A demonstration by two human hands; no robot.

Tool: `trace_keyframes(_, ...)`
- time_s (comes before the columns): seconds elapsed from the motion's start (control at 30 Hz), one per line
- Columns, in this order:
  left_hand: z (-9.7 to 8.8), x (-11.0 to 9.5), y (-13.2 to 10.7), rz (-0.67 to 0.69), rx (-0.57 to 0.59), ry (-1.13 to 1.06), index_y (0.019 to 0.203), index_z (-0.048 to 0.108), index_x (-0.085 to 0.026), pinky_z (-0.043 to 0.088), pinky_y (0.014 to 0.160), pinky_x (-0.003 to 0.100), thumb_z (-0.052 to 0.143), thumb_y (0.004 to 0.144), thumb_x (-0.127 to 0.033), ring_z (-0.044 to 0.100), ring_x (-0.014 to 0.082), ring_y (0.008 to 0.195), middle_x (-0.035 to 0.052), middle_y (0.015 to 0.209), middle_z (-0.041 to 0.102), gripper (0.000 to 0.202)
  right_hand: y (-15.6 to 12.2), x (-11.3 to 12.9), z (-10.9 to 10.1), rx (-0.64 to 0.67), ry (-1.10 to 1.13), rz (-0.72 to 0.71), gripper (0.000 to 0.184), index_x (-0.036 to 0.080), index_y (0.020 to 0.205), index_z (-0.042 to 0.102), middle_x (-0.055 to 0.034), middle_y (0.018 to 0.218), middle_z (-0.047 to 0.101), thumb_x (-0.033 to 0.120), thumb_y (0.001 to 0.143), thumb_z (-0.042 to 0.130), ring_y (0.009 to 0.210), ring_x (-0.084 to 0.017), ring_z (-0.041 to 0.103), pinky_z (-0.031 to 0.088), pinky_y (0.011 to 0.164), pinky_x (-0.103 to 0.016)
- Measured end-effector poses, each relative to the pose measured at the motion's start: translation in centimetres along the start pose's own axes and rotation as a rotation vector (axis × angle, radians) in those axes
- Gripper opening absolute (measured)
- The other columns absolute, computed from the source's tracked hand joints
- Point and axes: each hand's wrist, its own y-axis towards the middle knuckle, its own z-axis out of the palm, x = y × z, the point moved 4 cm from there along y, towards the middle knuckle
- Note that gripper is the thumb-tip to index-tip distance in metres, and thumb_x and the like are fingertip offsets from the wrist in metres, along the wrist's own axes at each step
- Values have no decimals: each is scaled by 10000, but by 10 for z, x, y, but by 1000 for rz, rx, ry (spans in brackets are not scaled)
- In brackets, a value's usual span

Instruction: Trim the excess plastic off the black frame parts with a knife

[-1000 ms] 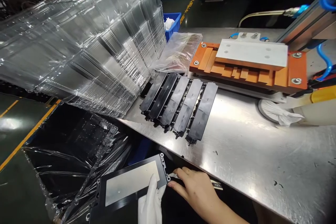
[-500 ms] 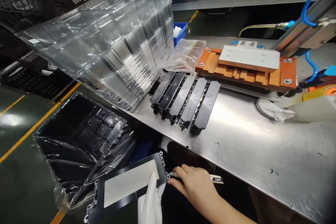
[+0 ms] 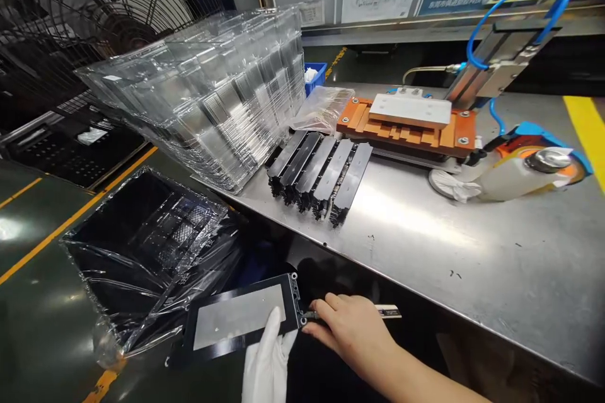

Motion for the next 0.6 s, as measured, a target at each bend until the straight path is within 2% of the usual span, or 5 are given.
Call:
trace_keyframes(0.07,6,3,-7,-41,39,11,906,763,-184,561,1013,408,786,690,-423,699,315,1093,67,868,801,323,-8,-3,-1,-16,-8,9,276,221,841,644,16,673,685,484,843,724,567,-193,655,295,505,-339)
trace_keyframes(0.23,24,7,-21,18,92,57,930,751,-204,575,987,392,730,746,-487,686,307,1121,55,896,805,339,-26,-13,-3,-37,-31,-1,278,225,773,620,23,631,664,473,862,709,538,-171,626,257,499,-343)
trace_keyframes(0.37,40,10,-27,-126,187,17,943,770,-182,600,946,415,652,817,-491,715,311,1052,76,924,803,353,-39,-22,-3,-4,-65,-33,348,219,718,595,13,602,648,493,931,604,504,-156,592,218,494,-350)
trace_keyframes(0.47,50,2,-35,-183,256,-35,903,775,-196,612,923,424,645,827,-436,727,297,1018,74,956,798,283,-45,-27,-6,-23,-64,-74,417,216,728,593,8,595,638,560,952,520,497,-152,570,216,500,-349)
trace_keyframes(0.6,53,-15,-47,-166,234,42,835,786,-207,638,856,391,679,810,-371,755,247,790,46,724,776,197,-47,-29,-11,-25,-12,-150,494,210,747,592,8,614,639,604,978,404,498,-138,549,245,514,-336)
